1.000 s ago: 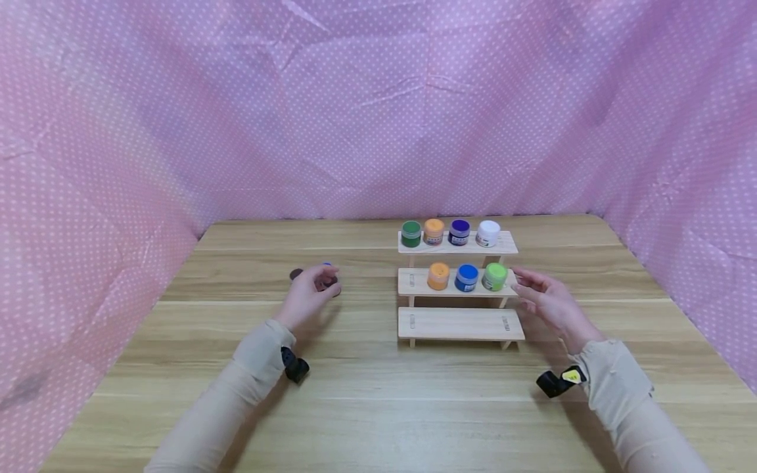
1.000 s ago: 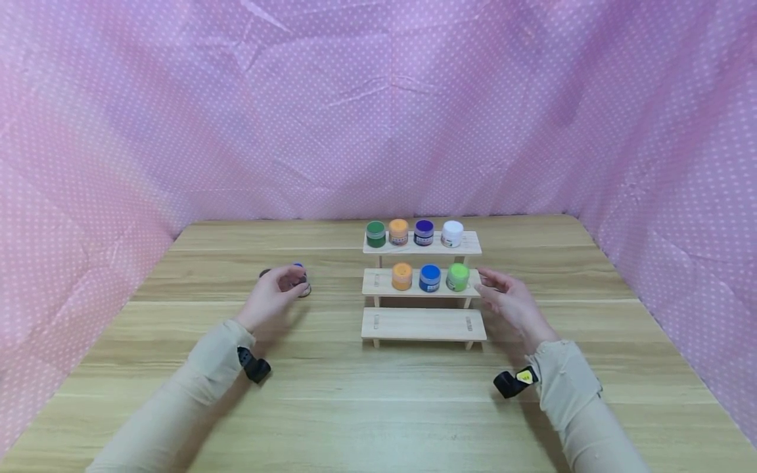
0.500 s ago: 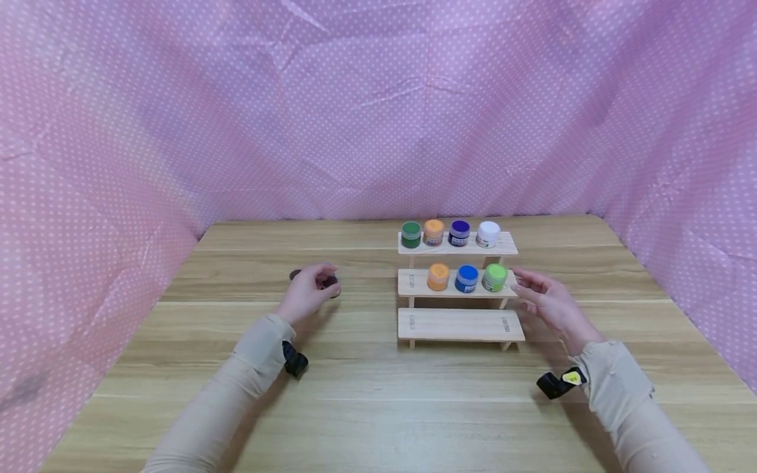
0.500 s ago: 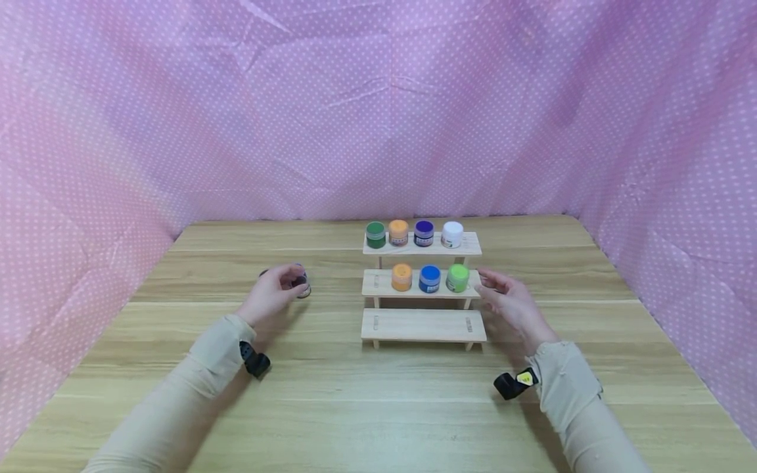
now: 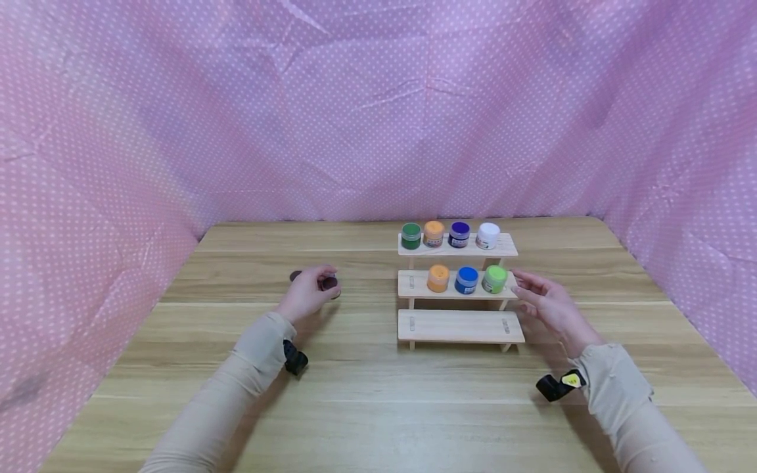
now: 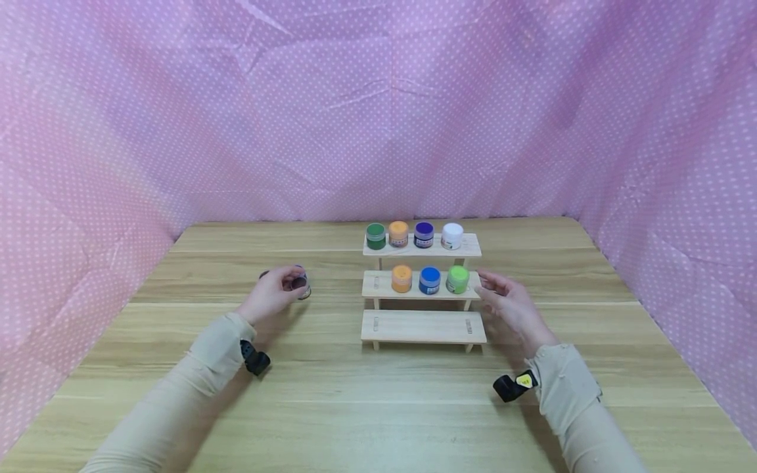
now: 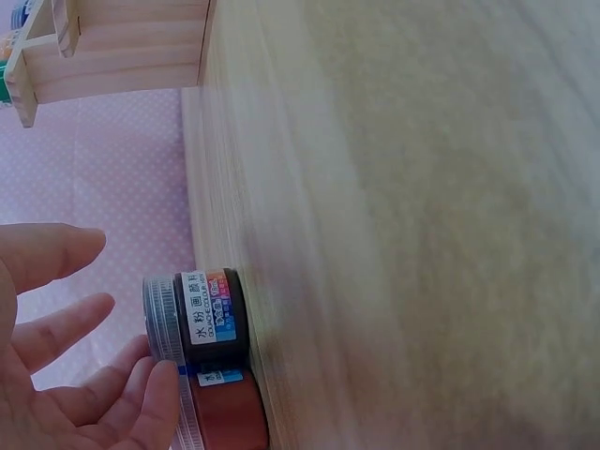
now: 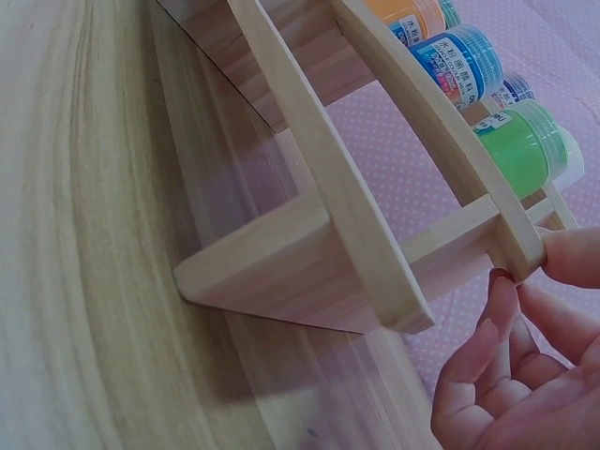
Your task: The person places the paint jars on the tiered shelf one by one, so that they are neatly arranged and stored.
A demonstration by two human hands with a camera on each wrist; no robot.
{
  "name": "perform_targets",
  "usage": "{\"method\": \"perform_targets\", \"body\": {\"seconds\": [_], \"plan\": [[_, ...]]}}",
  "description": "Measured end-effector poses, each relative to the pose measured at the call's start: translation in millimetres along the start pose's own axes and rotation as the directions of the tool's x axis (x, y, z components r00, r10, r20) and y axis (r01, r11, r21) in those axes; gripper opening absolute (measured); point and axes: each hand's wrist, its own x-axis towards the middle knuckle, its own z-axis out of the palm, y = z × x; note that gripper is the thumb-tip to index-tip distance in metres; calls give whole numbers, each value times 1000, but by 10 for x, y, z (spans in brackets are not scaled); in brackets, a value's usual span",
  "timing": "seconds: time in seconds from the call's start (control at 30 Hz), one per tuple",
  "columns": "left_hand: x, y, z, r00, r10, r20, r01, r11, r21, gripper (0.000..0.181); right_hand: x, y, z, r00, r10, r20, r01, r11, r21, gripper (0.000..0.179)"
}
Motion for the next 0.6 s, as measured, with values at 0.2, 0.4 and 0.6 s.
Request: {"method": "perform_targets", "body": {"seconds": [0.2, 0.4, 0.6], "plan": [[-1, 17, 14, 1000, 9, 4, -9, 1000, 4, 46, 1, 5, -1, 1000, 4, -2, -4, 1000, 3, 61], [-17, 22, 36, 1000, 13, 28, -13, 1000, 0, 44, 10, 11, -6, 1000, 9, 12, -9, 1000, 17, 60], [-38, 36, 54, 998, 30, 62, -30, 1000, 2, 39, 23, -4, -7, 999, 42, 20, -42, 999, 6, 61]]}}
